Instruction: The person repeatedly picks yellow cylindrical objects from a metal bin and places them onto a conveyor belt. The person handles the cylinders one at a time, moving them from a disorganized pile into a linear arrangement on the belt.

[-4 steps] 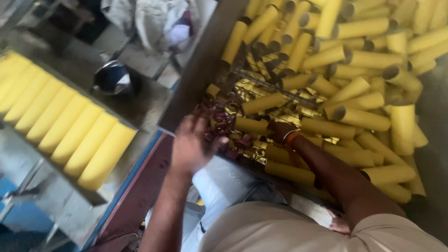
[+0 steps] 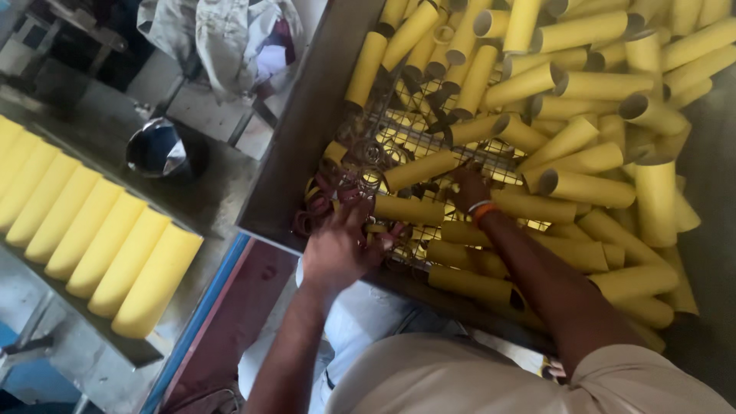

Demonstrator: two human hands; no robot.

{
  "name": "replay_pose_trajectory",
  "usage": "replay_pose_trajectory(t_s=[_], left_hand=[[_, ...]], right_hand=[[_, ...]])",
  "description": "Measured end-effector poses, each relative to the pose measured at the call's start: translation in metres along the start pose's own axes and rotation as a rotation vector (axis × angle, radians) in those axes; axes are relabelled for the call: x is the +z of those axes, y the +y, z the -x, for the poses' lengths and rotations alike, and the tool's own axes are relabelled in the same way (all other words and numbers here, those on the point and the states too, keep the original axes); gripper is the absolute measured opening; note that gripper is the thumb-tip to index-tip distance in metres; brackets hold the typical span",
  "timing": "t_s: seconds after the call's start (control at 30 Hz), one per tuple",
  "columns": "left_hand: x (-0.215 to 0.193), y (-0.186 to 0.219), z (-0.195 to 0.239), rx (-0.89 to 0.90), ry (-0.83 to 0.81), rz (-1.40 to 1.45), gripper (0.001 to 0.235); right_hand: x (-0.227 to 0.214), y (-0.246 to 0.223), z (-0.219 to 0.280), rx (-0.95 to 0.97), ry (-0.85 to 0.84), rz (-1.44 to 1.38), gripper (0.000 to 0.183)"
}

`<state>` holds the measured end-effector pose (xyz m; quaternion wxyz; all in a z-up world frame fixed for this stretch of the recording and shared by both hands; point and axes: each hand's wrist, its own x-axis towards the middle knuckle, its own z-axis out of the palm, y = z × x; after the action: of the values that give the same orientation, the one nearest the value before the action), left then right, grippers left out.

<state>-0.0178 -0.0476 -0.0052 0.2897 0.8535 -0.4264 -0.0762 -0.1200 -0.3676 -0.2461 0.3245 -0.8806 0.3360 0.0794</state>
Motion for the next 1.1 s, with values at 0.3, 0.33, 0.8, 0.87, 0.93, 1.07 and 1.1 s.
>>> replay_pose_trajectory(t_s=[0.3,0.33,0.8,0.87,0.93,1.07,1.1], left_hand=[[-0.004,0.009,0.002,-0.100,0.059,-0.043,0.043],[-0.005,0.008,0.002,-0.097,0.062,-0.048,0.043],[0.007,-0.005,0.018,0.025,0.194,0.080,0.038],[0.008,-0.010,0.022,0.008,0.179,0.099,0.046],[0.006,-0.015,0.026,0.003,0.153,0.221,0.048],[-0.007,-0.020,0.045,0.027,0.247,0.340,0.055],[-0.011,-0.020,0.052,0.032,0.316,0.335,0.054]], right_hand=[[0.049,0.011,-0.091,-0.144,0.215,-0.426,0.094],[0.054,0.010,-0.099,-0.022,0.200,-0.598,0.083],[0.073,0.020,-0.029,0.099,-0.264,-0.129,0.047],[0.044,-0.017,-0.032,-0.089,-0.042,-0.169,0.043],[-0.006,-0.059,-0.027,-0.389,0.153,-0.214,0.043],[-0.111,-0.146,0.022,-0.728,0.309,-0.036,0.043],[-0.133,-0.170,0.036,-1.021,0.380,-0.042,0.034]])
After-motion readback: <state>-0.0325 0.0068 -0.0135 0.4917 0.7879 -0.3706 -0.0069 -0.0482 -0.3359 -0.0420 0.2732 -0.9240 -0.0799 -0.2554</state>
